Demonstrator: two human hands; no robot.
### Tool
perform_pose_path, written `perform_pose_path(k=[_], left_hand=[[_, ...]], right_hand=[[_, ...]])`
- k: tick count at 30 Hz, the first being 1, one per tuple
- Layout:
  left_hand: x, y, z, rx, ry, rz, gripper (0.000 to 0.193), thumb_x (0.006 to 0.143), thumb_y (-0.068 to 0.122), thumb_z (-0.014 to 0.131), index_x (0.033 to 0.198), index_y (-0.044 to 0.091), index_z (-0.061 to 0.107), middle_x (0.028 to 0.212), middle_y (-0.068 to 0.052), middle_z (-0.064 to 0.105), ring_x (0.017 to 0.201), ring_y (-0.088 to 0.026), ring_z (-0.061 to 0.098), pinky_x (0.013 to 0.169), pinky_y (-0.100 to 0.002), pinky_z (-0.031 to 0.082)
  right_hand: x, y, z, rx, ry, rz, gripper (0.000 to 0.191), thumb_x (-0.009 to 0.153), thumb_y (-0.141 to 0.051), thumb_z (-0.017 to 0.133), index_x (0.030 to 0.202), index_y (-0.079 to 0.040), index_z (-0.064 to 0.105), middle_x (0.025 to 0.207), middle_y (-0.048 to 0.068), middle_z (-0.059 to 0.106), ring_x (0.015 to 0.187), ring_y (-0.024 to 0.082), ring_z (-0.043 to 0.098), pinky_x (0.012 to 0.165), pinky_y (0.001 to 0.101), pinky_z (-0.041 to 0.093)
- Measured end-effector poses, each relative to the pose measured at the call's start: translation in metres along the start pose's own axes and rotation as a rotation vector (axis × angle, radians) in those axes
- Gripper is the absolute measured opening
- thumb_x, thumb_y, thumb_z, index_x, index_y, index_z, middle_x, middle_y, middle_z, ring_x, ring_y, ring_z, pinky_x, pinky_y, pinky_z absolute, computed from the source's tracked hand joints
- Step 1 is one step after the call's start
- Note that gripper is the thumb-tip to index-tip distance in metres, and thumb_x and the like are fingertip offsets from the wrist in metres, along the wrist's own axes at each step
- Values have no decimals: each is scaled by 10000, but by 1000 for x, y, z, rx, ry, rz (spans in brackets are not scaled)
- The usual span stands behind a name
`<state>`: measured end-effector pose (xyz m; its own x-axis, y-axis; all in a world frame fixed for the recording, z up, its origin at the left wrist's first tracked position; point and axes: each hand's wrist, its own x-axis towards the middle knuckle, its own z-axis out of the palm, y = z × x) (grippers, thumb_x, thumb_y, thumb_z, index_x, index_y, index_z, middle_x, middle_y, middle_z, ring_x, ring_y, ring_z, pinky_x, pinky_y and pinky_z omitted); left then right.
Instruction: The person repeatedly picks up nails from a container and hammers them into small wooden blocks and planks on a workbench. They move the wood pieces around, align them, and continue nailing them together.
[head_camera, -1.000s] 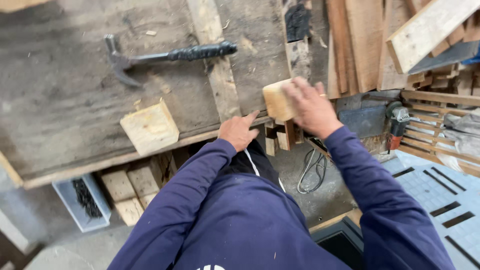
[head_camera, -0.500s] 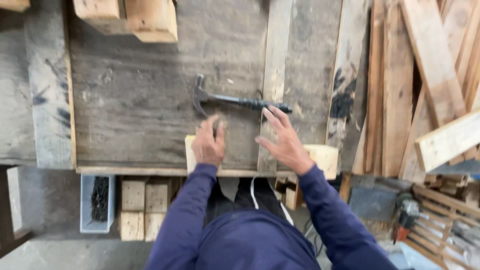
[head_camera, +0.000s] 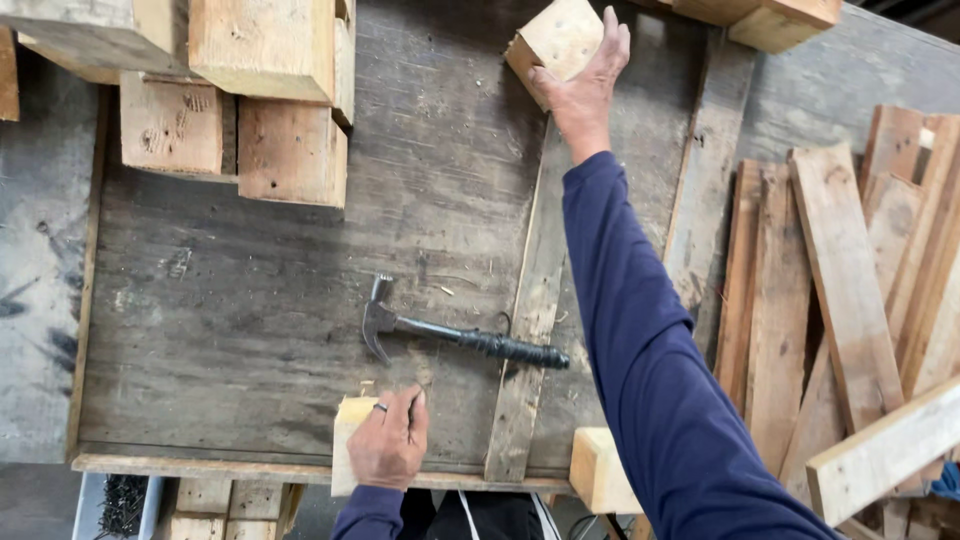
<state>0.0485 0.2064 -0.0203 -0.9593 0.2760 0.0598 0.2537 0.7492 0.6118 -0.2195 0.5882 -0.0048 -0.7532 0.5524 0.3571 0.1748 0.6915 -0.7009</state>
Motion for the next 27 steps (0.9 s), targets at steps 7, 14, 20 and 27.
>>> perform_pose_path(k=[7, 14, 20, 27], left_hand=[[12, 0, -1, 49, -31, 45, 119, 883, 206, 709, 988, 153, 724, 793, -39, 671, 652, -239, 661, 571, -370, 528], [-3, -12, 3, 32, -71, -7, 199, 955, 222, 665, 1136, 141, 678, 884, -89, 686, 715, -298, 667, 624, -415, 534], [-18, -25, 1, -127, -69, -30, 236, 1061, 280, 570, 1224, 121, 633, 1039, -109, 703, 861, -336, 699, 704, -432, 550], [-20, -37, -11, -494, -62, -58, 211, 1081, 286, 596, 1185, 114, 661, 989, -129, 737, 854, -319, 726, 784, -421, 585]], right_hand=[[-72, -13, -16, 473, -208, 4, 883, 836, -190, 906, 1546, -101, 389, 1504, 144, 329, 1485, 323, 381, 1265, 466, 463], [-288, -66, -119, 625, -551, 351, 989, 691, -294, 914, 1519, -30, 439, 1513, 121, 362, 1427, 272, 439, 1207, 417, 390], [-369, -85, -171, 280, -704, 307, 1010, 636, -298, 924, 1517, -77, 483, 1502, 135, 394, 1403, 315, 458, 1173, 427, 422], [-446, -120, -182, 109, -518, 96, 962, 672, -232, 917, 1510, -92, 465, 1517, 185, 354, 1444, 381, 394, 1204, 457, 401]])
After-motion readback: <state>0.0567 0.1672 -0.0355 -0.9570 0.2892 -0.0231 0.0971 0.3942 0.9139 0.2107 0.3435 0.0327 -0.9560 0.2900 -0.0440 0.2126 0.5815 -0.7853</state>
